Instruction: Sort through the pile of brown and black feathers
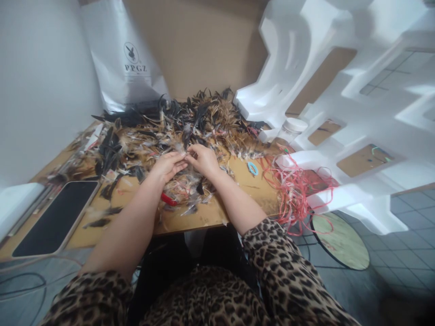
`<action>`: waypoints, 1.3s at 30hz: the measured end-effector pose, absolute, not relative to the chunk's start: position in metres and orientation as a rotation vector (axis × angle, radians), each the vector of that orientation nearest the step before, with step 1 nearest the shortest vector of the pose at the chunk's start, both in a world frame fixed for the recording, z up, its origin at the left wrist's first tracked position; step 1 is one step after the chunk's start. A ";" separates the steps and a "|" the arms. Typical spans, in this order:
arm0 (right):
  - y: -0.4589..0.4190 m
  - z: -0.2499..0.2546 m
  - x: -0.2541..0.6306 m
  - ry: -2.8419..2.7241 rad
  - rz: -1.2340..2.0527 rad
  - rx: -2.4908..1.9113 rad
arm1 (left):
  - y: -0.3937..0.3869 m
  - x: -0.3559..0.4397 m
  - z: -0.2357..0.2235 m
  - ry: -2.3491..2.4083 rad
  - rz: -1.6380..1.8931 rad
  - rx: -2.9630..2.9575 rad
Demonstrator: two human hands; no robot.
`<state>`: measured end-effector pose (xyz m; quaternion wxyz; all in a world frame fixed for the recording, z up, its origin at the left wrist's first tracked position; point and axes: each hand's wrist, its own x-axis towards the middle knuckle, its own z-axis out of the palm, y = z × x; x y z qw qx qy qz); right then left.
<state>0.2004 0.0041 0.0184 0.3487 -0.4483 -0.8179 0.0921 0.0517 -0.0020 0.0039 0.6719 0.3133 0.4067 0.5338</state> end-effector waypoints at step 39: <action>0.021 0.018 0.207 -1.572 1.041 -0.992 | -0.001 0.050 0.008 1.067 1.370 0.960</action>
